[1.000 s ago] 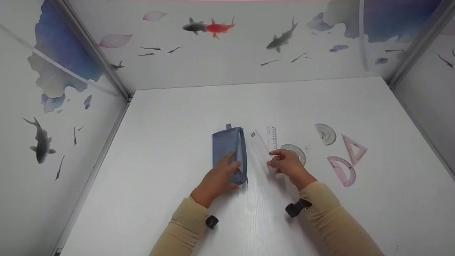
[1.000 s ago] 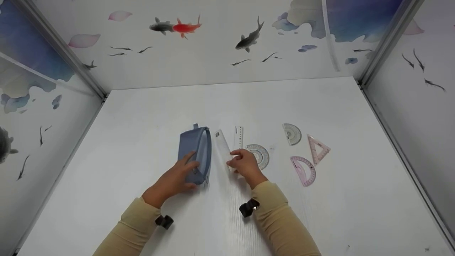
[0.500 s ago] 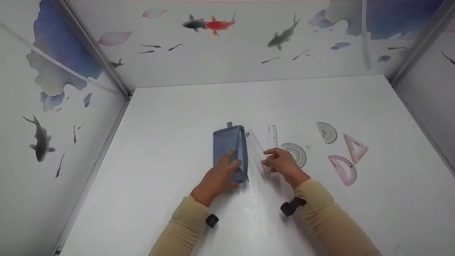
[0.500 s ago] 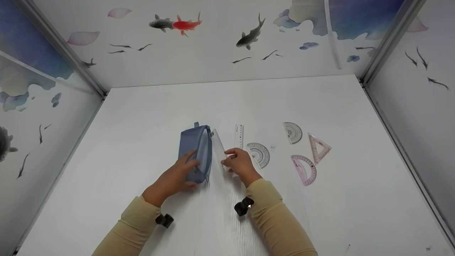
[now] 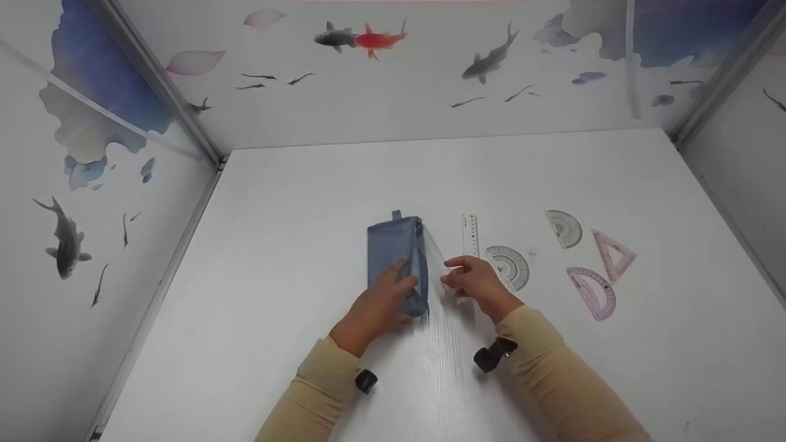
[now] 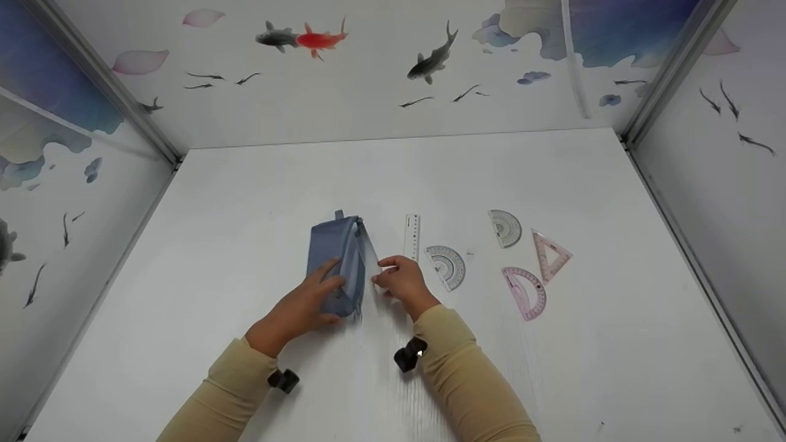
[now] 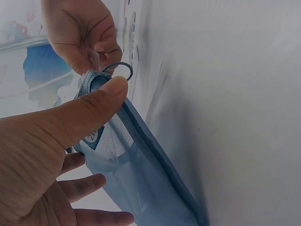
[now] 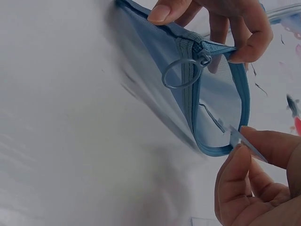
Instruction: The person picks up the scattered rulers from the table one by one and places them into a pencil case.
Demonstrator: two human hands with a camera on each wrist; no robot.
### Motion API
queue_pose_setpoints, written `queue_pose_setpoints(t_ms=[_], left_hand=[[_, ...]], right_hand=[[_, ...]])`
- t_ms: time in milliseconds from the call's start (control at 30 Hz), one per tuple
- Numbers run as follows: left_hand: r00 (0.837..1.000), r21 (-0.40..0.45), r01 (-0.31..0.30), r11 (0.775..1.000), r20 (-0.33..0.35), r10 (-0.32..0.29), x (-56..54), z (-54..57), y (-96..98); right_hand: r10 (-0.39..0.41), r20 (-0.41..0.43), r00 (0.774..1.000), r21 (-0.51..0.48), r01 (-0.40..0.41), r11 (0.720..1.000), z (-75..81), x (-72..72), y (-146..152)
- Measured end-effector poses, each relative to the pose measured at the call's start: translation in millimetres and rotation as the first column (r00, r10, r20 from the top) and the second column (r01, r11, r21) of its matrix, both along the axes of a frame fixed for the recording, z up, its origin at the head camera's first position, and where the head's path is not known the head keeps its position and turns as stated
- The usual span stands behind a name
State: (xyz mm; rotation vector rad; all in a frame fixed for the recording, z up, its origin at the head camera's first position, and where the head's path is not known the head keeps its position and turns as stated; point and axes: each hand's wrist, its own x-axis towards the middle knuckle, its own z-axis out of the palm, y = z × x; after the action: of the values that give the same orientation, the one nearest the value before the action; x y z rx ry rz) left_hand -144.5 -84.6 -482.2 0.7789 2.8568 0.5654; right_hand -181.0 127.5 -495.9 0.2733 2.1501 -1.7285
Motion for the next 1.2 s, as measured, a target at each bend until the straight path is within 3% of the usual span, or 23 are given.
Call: queue_pose_setpoints(t_ms=[667, 1200], left_hand=[[1.0, 0.018, 0.005, 1.0, -0.02, -0.004, -0.5, 1.1, 0.2], [0.999, 0.011, 0.012, 1.0, -0.033, -0.012, -0.3, -0.1, -0.2]], right_hand=[[-0.015, 0.015, 1.0, -0.036, 0.016, 0.999, -1.6, -1.7, -12], [-0.064, 0.02, 0.998, -0.006, 0.065, 0.998, -0.6, -2.0, -24]])
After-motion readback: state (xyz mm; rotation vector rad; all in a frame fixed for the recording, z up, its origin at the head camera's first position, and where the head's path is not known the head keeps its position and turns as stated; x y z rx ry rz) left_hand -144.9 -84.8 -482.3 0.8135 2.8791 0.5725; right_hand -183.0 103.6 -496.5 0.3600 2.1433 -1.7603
